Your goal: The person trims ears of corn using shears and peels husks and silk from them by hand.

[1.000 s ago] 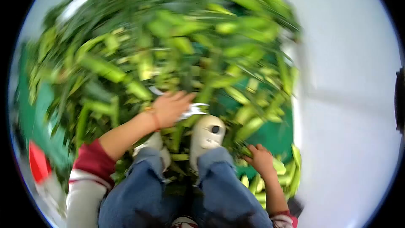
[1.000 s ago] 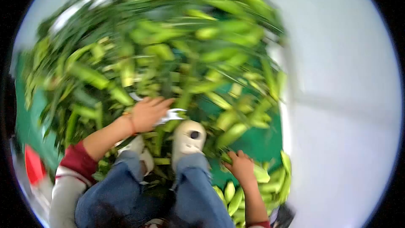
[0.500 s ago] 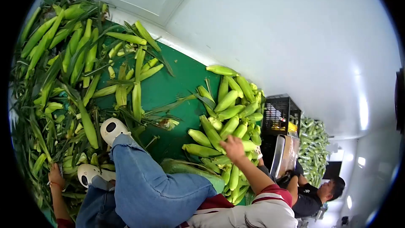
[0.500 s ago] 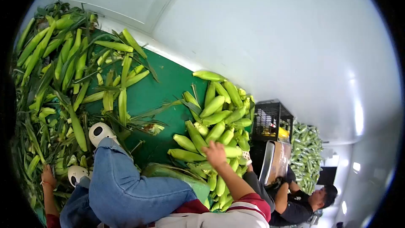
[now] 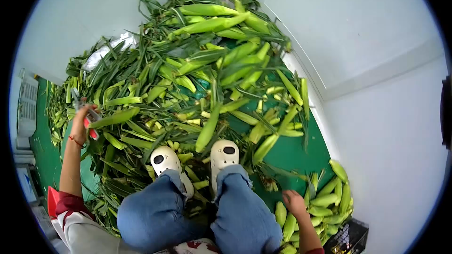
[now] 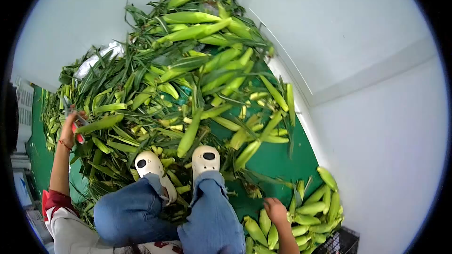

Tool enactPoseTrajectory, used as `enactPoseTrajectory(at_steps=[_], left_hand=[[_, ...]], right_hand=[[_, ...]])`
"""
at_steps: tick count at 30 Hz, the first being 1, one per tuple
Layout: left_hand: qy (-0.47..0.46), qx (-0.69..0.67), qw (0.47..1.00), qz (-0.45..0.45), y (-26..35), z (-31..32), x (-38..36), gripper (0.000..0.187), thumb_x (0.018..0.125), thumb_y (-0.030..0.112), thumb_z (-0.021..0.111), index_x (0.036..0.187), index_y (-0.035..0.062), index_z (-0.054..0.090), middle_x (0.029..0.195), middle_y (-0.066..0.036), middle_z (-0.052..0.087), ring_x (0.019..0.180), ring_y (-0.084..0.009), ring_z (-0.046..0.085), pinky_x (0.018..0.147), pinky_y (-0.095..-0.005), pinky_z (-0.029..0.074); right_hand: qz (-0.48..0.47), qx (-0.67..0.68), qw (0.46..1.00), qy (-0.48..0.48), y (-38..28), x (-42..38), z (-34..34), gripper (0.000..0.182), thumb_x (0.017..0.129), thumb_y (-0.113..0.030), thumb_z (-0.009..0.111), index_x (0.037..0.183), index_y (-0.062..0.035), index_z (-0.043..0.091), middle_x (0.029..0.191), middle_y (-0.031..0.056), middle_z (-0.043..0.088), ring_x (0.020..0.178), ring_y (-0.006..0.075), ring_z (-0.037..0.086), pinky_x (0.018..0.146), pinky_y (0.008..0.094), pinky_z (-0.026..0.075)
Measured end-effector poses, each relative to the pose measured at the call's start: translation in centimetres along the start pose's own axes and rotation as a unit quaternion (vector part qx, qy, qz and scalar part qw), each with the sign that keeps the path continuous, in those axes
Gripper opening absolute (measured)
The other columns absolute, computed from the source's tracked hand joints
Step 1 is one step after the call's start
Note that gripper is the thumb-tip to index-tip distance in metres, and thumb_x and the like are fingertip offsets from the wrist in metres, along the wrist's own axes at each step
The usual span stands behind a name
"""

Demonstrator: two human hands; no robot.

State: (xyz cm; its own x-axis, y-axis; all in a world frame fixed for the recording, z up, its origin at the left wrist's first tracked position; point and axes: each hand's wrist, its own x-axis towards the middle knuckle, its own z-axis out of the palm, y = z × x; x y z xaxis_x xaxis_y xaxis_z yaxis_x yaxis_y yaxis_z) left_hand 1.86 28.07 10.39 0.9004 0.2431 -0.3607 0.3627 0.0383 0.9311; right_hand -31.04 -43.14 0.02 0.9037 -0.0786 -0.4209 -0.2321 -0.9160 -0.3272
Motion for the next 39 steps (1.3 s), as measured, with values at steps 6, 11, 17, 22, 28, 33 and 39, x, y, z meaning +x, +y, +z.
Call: enactPoseTrajectory(at_steps=[6, 11, 17, 22, 28, 33, 39], left_hand=[[-0.1, 0.773, 0.54, 0.318, -3.0, 10.4, -1.0, 0.059, 0.063, 0.011, 0.068, 0.119, 0.008, 0.048, 0.101, -0.016, 0.047, 0.101, -0.0326, 0.047, 0.092, -0.0468, 0.036], [-0.095, 0.587, 0.747, 0.297, -10.1, 20.1, -0.2, 0.061, 0.061, 0.01, 0.068, 0.118, 0.0082, 0.046, 0.095, -0.015, 0.048, 0.089, -0.032, 0.05, 0.077, -0.0409, 0.04], [-0.186, 0.531, 0.759, 0.329, -11.7, 23.2, -1.3, 0.065, 0.06, 0.012, 0.069, 0.119, 0.0063, 0.044, 0.098, -0.015, 0.05, 0.091, -0.0338, 0.05, 0.079, -0.0414, 0.041], [-0.168, 0.488, 0.835, 0.194, -12.7, 19.3, -0.9, 0.074, 0.059, 0.01, 0.071, 0.125, 0.0045, 0.038, 0.102, -0.018, 0.05, 0.096, -0.0375, 0.051, 0.084, -0.0432, 0.042], [-0.14, 0.367, 0.911, 0.128, -12.4, 19.7, 0.1, 0.072, 0.066, 0.0, 0.059, 0.133, 0.0047, 0.031, 0.096, -0.017, 0.053, 0.084, -0.0318, 0.055, 0.077, -0.0362, 0.046], [-0.157, 0.251, 0.954, 0.053, -10.0, 21.6, -0.1, 0.075, 0.068, -0.003, 0.052, 0.138, 0.0091, 0.028, 0.09, -0.006, 0.051, 0.077, -0.0171, 0.052, 0.072, -0.0282, 0.045], [-0.141, 0.287, 0.945, 0.068, -9.9, 19.7, 0.0, 0.073, 0.068, 0.0, 0.059, 0.135, 0.0071, 0.029, 0.092, -0.009, 0.053, 0.074, -0.022, 0.054, 0.07, -0.0324, 0.046]], right_hand=[[-0.249, -0.025, 0.965, 0.083, -13.1, 22.9, -3.7, 0.015, 0.08, -0.009, 0.059, 0.095, -0.0041, 0.06, 0.09, 0.0139, 0.059, 0.082, 0.0338, 0.057, 0.069, 0.04, 0.049], [-0.324, -0.027, 0.921, 0.215, -24.2, 39.8, -5.9, 0.034, 0.082, 0.003, 0.048, 0.114, -0.0074, 0.057, 0.12, 0.0113, 0.055, 0.116, 0.0291, 0.05, 0.095, 0.0354, 0.045], [-0.131, -0.237, 0.962, 0.017, -25.4, 46.1, -6.3, 0.038, 0.083, -0.023, 0.057, 0.121, -0.0214, 0.057, 0.135, 0.0027, 0.042, 0.134, 0.0244, 0.026, 0.108, 0.0633, 0.009], [-0.175, -0.411, 0.888, -0.107, -25.4, 44.7, -6.5, 0.03, 0.081, -0.028, 0.06, 0.108, -0.0169, 0.064, 0.118, 0.0047, 0.053, 0.12, 0.0245, 0.042, 0.104, 0.0517, 0.028], [-0.244, 0.059, 0.967, -0.037, -24.1, 46.9, -3.7, 0.027, 0.085, -0.019, 0.053, 0.107, -0.0098, 0.064, 0.096, 0.016, 0.066, 0.081, 0.0244, 0.064, 0.075, 0.0362, 0.05], [0.187, 0.625, 0.751, 0.1, -26.0, 54.1, -3.8, 0.054, 0.089, -0.02, 0.054, 0.135, 0.0002, 0.035, 0.099, 0.0074, 0.052, 0.085, 0.0161, 0.052, 0.073, 0.0326, 0.043], [0.254, 0.666, 0.683, 0.159, -27.1, 58.6, -4.4, 0.057, 0.084, -0.03, 0.065, 0.124, 0.0031, 0.041, 0.116, 0.0121, 0.053, 0.094, 0.023, 0.055, 0.076, 0.0377, 0.043]])
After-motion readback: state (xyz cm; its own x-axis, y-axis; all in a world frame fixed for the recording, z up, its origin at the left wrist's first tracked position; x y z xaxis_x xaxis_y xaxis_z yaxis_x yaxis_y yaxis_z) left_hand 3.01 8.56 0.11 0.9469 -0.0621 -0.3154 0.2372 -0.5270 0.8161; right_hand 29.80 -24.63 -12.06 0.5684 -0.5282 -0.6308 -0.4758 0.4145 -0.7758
